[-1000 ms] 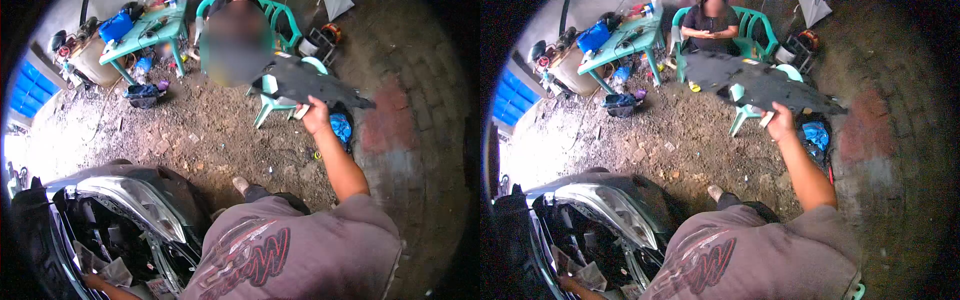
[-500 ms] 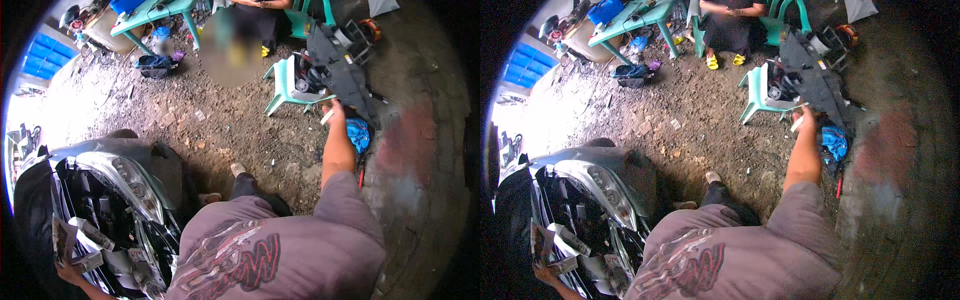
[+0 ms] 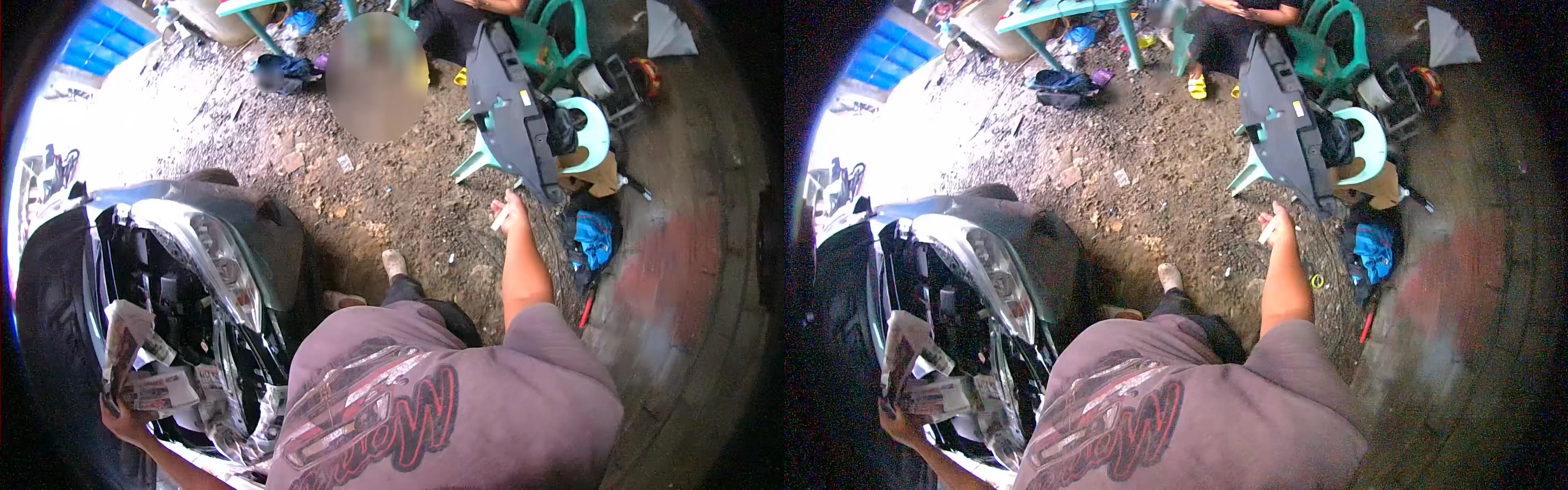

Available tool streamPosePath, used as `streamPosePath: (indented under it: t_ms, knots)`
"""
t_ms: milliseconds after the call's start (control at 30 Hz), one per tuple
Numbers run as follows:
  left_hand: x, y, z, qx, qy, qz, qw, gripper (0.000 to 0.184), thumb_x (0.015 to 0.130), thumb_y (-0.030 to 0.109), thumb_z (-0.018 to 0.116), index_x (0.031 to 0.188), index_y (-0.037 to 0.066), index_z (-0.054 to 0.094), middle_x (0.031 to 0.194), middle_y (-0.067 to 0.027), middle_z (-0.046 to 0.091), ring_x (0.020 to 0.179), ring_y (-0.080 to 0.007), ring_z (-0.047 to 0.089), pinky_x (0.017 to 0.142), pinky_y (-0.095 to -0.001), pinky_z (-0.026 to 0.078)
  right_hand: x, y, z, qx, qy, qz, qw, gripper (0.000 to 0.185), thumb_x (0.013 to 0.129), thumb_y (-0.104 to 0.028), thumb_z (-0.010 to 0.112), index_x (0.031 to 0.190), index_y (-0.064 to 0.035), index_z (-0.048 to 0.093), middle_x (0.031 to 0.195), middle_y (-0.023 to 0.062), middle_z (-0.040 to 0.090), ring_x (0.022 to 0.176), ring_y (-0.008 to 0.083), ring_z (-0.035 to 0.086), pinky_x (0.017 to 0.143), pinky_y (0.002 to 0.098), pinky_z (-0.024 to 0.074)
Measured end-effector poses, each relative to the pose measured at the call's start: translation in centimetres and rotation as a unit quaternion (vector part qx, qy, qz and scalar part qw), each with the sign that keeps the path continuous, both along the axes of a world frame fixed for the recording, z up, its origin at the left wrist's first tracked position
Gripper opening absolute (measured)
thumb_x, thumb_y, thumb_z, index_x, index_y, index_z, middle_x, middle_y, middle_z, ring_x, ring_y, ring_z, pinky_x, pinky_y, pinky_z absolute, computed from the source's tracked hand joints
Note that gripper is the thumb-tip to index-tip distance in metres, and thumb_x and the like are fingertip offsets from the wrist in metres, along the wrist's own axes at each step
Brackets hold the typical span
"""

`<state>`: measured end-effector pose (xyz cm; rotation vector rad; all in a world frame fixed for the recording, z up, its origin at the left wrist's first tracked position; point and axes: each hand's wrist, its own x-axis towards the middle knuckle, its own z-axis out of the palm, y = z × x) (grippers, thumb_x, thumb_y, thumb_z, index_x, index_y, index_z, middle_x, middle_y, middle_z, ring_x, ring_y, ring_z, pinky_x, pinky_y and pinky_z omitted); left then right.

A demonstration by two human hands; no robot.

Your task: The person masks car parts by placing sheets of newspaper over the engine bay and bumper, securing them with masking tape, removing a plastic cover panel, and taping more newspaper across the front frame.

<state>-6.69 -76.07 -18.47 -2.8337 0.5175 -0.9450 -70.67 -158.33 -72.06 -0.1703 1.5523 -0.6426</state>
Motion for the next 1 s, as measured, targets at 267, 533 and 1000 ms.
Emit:
streamPosePath:
  t_ms: [267,533,1000]
  knots:
    - [-4.5,-1.8,-0.5,-0.083,0.015,0.01,0.996,0.045,0.1,0.03,0.073,0.138,0.007,0.07,0.136,-0.0182,0.068,0.125,-0.0341,0.065,0.109,-0.0434,0.05,2.8,1.8,-1.0,0.009,0.028,0.145,0.989,0.066,0.101,-0.045,0.068,0.151,-0.0125,0.042,0.113,0.0194,0.068,0.079,0.0284,0.068,0.063,0.0392,0.0526]
    - [-6.6,4.4,-2.0,-0.313,0.147,0.007,0.938,0.036,0.103,0.012,0.067,0.138,-0.001,0.067,0.135,-0.016,0.069,0.117,-0.0267,0.069,0.099,-0.0386,0.056,13.2,6.7,3.4,-0.044,0.036,0.472,0.88,0.04,0.103,-0.032,0.067,0.137,-0.0124,0.058,0.101,0.0114,0.071,0.077,0.019,0.069,0.057,0.0334,0.0511]
    - [-13.8,-0.3,-5.2,-0.44,0.427,-0.062,0.787,0.036,0.092,0.032,0.082,0.109,0.0,0.078,0.094,-0.0032,0.074,0.091,-0.0151,0.067,0.086,-0.0315,0.054,51.2,40.8,36.6,-0.348,-0.364,0.725,0.47,0.08,0.087,-0.019,0.085,0.153,0.0021,0.045,0.145,0.018,0.062,0.13,0.0284,0.061,0.11,0.0427,0.0497]
